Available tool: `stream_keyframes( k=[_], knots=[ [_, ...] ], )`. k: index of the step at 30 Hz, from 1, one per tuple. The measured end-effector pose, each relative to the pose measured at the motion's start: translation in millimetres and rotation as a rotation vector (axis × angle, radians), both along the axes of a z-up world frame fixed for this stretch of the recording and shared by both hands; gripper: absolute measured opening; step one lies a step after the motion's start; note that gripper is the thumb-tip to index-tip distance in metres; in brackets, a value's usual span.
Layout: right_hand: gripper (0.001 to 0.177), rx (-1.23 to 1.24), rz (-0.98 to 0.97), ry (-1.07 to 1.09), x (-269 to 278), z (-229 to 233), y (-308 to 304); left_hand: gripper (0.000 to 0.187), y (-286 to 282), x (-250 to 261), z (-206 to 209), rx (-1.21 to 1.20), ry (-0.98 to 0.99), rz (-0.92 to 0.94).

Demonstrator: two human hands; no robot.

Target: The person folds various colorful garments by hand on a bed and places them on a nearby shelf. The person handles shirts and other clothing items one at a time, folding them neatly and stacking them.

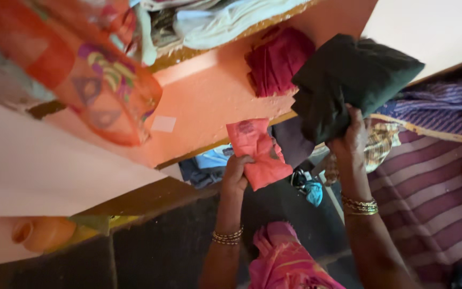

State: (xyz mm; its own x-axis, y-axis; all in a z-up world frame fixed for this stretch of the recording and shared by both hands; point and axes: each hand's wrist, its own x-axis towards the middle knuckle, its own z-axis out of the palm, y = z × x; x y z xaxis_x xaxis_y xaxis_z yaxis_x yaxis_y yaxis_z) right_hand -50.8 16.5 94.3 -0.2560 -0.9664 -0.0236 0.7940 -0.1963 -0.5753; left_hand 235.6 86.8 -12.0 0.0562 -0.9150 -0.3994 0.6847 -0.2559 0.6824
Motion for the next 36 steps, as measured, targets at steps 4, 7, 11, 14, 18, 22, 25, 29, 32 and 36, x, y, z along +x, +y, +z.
stream_keyframes(
  k=[4, 7, 11, 14, 18, 22, 25, 29, 32, 36],
  knots=[
    [0.034, 0.002, 0.273, -0.161, 2, -21, -44, 0.043, -33, -15, 16, -0.018, 0.050, 0.035],
    [0.028, -0.064, 0.310, -0.174, 16, -38, -73, 0.043, -44, -13, 27, -0.070, 0.019, 0.067],
    [0.036, 0.003, 0.385, -0.334, 49, -48, -105, 0.044, -47, -7, 37, -0.046, -0.022, 0.120],
    [0.038, -0.053, 0.425, -0.458, 73, -56, -144, 0.044, -49, 3, 39, -0.042, 0.009, 0.109],
    [0.037, -0.201, 0.500, -0.652, 92, -95, -217, 0.046, -52, 19, 27, 0.000, -0.061, 0.148],
    [0.030, -0.122, 0.421, -0.536, 106, -165, -273, 0.048, -58, 29, 11, -0.019, -0.032, 0.151],
    [0.041, 0.049, 0.394, -0.391, 108, -213, -282, 0.050, -61, 35, 4, -0.002, -0.020, 0.154],
    [0.044, 0.121, 0.348, -0.212, 99, -235, -280, 0.050, -74, 38, 11, 0.012, -0.048, 0.121],
    [0.048, 0.295, 0.278, 0.076, 86, -230, -277, 0.048, -86, 37, 23, 0.044, -0.029, 0.090],
    [0.056, 0.384, 0.214, 0.460, 70, -227, -270, 0.047, -108, 41, 31, 0.039, -0.047, 0.077]
  ],
)
